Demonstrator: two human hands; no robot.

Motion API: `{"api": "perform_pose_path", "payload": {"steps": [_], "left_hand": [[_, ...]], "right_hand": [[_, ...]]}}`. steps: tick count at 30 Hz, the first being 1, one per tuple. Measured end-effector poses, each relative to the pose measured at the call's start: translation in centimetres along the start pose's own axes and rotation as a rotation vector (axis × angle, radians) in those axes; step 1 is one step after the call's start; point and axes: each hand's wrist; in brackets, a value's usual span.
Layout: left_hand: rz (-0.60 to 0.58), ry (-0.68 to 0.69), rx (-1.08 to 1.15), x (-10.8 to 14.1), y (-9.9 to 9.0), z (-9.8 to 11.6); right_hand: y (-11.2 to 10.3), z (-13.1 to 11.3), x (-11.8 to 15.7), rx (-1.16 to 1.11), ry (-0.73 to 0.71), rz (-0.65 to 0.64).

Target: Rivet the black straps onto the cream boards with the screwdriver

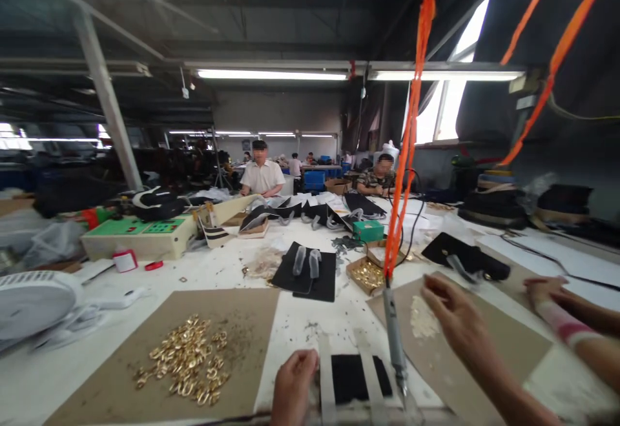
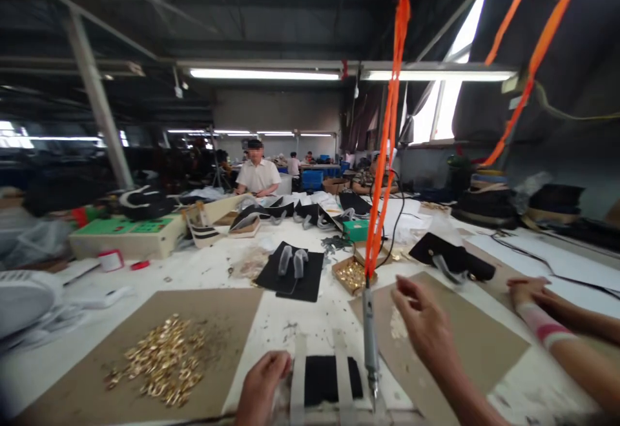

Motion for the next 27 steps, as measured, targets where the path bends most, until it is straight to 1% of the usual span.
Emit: {"api": "perform_pose_path", "payload": {"steps": [1, 3, 5, 7, 8, 9, 11, 12, 14, 16, 17, 19, 20, 22, 24, 25, 27], "left_hand": [[-0.008, 0.003, -0.016, 0.1, 0.0, 0.0], [-0.022, -0.015, -0.044, 0.1, 0.0, -0.3], [-0.018, -0.045, -0.056, 0.0, 0.0, -1.0], [-0.023, -0.062, -0.064, -0.1, -0.1, -2.0], [-0.033, -0.068, -0.069, -0.1, -0.2, -2.5], [-0.044, -0.073, -0.074, -0.2, -0.3, -3.0], [-0.065, -0.086, -0.094, -0.2, -0.4, -3.9], [-0.076, -0.098, -0.108, -0.3, -0.5, -4.3], [-0.098, -0.122, -0.122, -0.3, -0.7, -5.0], [-0.128, -0.148, -0.110, -0.3, -0.9, -5.5], [-0.147, -0.160, -0.099, -0.3, -1.0, -5.7], [-0.183, -0.177, -0.078, -0.4, -1.2, -5.6], [-0.195, -0.183, -0.067, -0.4, -1.3, -5.4], [-0.195, -0.181, -0.026, -0.4, -1.3, -4.7], [-0.154, -0.177, 0.064, -0.3, -1.2, -3.5], [-0.120, -0.188, 0.137, -0.3, -1.1, -2.8], [-0.036, -0.255, 0.348, 0.1, -1.1, -1.0]], "right_hand": [[2.6, -1.0, 1.1, -0.045, -0.050, -0.115], [8.4, -3.1, 2.2, -0.112, -0.125, -0.265], [14.5, -4.4, 1.7, -0.154, -0.124, -0.374], [20.6, -4.6, 0.0, -0.125, -0.048, -0.452], [23.3, -4.2, -1.0, -0.090, 0.011, -0.460], [25.9, -3.7, -2.0, -0.049, 0.066, -0.437], [30.0, -2.5, -3.7, 0.002, 0.127, -0.392], [31.7, -1.9, -4.4, 0.013, 0.140, -0.372], [34.0, -1.0, -5.2, 0.009, 0.144, -0.360], [35.1, -0.6, -5.7, -0.012, 0.119, -0.359], [35.3, -0.5, -5.9, -0.024, 0.096, -0.356], [34.6, -1.0, -6.5, -0.040, 0.042, -0.336], [33.7, -1.5, -6.8, -0.040, 0.016, -0.320], [31.0, -2.9, -7.1, -0.047, -0.029, -0.305], [27.3, -4.6, -6.4, -0.111, -0.045, -0.333], [25.2, -5.4, -5.5, -0.183, -0.035, -0.366], [20.8, -6.9, -2.6, -0.335, 0.034, -0.442]]}}
Point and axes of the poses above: each hand's wrist, its own x-axis away from the middle knuckle, its own y-axis out of the palm, z = x × y, and after that the axes turned 2 degrees about y, right-handed
